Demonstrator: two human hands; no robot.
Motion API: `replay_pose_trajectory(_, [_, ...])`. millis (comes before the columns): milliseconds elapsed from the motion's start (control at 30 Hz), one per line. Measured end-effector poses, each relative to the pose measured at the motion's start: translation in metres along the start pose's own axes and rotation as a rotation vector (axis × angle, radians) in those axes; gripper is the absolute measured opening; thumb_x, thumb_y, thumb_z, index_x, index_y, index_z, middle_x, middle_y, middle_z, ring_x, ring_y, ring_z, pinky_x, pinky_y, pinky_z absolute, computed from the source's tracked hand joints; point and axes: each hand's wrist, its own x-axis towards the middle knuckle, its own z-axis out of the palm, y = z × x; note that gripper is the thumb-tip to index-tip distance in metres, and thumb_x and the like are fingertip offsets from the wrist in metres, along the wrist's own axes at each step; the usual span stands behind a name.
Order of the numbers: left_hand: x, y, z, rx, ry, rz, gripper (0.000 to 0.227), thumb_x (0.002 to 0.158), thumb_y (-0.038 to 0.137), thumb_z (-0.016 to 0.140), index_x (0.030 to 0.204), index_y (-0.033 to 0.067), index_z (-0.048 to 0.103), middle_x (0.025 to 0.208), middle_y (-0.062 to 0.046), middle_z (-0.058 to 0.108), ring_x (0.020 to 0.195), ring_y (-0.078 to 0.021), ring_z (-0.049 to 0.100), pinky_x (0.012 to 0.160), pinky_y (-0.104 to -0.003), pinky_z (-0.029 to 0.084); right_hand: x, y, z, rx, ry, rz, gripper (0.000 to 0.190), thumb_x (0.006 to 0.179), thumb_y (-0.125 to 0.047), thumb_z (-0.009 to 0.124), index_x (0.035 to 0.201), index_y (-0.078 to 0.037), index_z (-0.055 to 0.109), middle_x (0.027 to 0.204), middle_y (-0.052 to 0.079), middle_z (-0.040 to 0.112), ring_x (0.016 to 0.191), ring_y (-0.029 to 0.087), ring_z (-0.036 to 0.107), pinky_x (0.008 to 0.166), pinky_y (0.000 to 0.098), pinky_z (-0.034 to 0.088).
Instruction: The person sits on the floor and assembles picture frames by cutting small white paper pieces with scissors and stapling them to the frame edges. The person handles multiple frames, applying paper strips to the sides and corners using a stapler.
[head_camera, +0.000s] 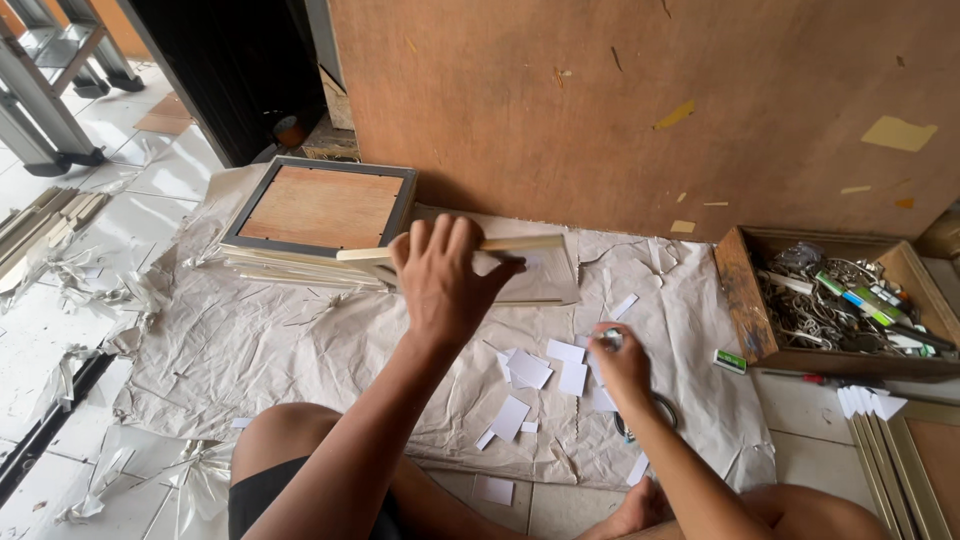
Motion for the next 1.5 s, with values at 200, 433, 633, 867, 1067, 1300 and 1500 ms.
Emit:
replay_pose_trajectory(200, [-0.038,-0.006,0.045,0.081,-0.128,0.159,0.065,0.065,0.056,0.100,0.098,0.0198,0.057,0.092,0.000,0.051,0.097,-0.0290,0.057,0.101,-0.050,0.043,-0.057,-0.041,0.024,-0.538,-0.443,-0.387,0.037,0.098,-0.035,0.075,0.132,-0.048,0.077,0.142,-0.016,0.071,0.113,0.024,0.083,0.095,0.0528,0.070])
replay_pose_trajectory(433, [-0.028,0.013,0.055,0.124,-0.187,0.247,0.066,0.065,0.051,0.101,0.100,0.0172,0.056,0.093,-0.002,0.054,0.097,-0.0280,0.055,0.097,-0.046,0.042,-0.037,-0.016,0.038,-0.650,-0.590,-0.574,0.044,0.104,-0.031,0.074,0.148,-0.032,0.072,0.153,0.001,0.069,0.116,0.036,0.082,0.094,0.0587,0.069])
replay_pose_trajectory(633, [-0.011,0.017,0.047,0.123,-0.310,0.209,0.066,0.067,0.047,0.102,0.107,0.0170,0.060,0.100,-0.003,0.060,0.104,-0.0279,0.057,0.097,-0.046,0.042,-0.024,-0.059,-0.010,-0.752,-0.539,-0.553,0.017,0.100,-0.033,0.073,0.115,-0.029,0.078,0.104,0.004,0.086,0.102,0.038,0.084,0.092,0.0563,0.067])
replay_pose_trajectory(867, [0.008,0.017,0.058,0.165,-0.326,0.220,0.057,0.077,0.051,0.097,0.104,0.0156,0.061,0.098,-0.006,0.062,0.102,-0.0295,0.059,0.102,-0.047,0.040,-0.020,-0.121,-0.094,-0.316,-0.517,-0.346,0.023,0.099,-0.035,0.079,0.112,-0.017,0.086,0.092,0.014,0.087,0.088,0.037,0.083,0.086,0.0540,0.065])
replay_pose_trajectory(1067, [0.064,0.030,0.058,-0.061,-0.612,0.335,0.047,0.079,0.037,0.097,0.113,0.0133,0.075,0.105,-0.010,0.076,0.106,-0.0350,0.072,0.105,-0.050,0.051,0.012,-0.130,-0.119,0.339,-0.247,-0.455,0.021,0.105,-0.027,0.072,0.118,-0.015,0.083,0.083,0.002,0.074,0.076,0.010,0.066,0.070,0.0335,0.062])
replay_pose_trajectory(1300, [0.083,0.038,0.051,-0.223,-0.943,0.208,0.055,0.080,0.033,0.095,0.128,0.0198,0.071,0.112,-0.008,0.083,0.105,-0.0437,0.080,0.093,-0.059,0.063,0.013,-0.140,-0.089,0.491,0.001,-0.803,0.027,0.107,-0.010,0.072,0.133,-0.005,0.079,0.103,0.009,0.066,0.098,0.017,0.063,0.088,0.0370,0.052])
replay_pose_trajectory(1500, [0.085,0.029,0.048,-0.330,-0.964,0.143,0.056,0.081,0.038,0.093,0.129,0.0219,0.069,0.114,-0.009,0.082,0.111,-0.0444,0.078,0.096,-0.064,0.063,0.002,-0.170,-0.075,0.667,0.124,-0.639,0.035,0.104,-0.013,0.087,0.133,-0.003,0.070,0.100,0.007,0.070,0.084,0.010,0.058,0.082,0.0285,0.052])
